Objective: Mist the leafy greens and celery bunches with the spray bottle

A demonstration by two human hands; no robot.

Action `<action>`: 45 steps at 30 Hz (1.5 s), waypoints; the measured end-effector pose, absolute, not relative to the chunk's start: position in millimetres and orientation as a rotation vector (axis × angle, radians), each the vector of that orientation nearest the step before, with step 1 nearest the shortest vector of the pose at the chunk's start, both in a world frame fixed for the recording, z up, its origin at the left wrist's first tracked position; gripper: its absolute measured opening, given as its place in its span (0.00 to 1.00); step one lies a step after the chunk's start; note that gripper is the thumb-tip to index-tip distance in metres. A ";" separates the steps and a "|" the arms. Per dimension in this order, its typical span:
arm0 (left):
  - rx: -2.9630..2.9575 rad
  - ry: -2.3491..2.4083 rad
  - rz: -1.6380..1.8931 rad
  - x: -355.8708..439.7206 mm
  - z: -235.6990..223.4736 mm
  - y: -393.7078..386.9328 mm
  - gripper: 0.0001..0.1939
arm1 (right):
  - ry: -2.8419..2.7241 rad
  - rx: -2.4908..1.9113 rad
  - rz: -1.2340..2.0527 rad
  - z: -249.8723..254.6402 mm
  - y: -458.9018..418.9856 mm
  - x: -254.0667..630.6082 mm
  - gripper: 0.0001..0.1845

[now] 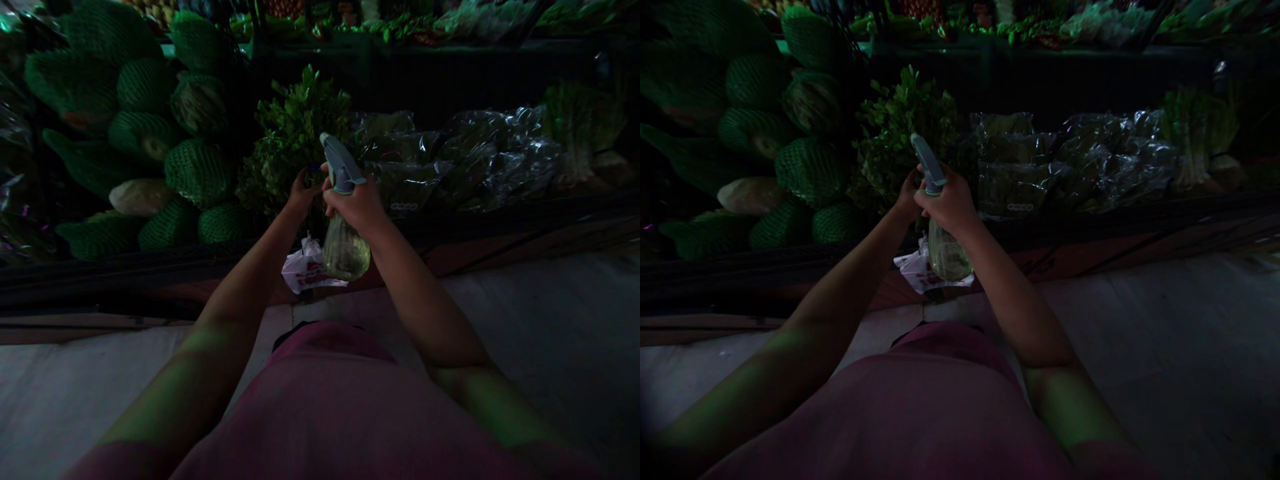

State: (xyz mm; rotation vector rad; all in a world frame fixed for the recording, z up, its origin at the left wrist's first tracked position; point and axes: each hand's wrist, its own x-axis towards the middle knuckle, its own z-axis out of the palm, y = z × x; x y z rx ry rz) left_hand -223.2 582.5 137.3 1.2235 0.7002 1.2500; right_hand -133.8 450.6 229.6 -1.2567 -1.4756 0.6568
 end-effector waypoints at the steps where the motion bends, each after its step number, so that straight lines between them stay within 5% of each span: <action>1: 1.197 0.717 1.247 -223.0 139.3 580.5 0.35 | -1.469 -1.253 0.667 228.2 449.8 -133.4 0.19; 45: 1.098 0.714 1.211 -214.9 138.1 555.2 0.43 | -1.450 -1.260 0.513 238.8 461.3 -128.5 0.15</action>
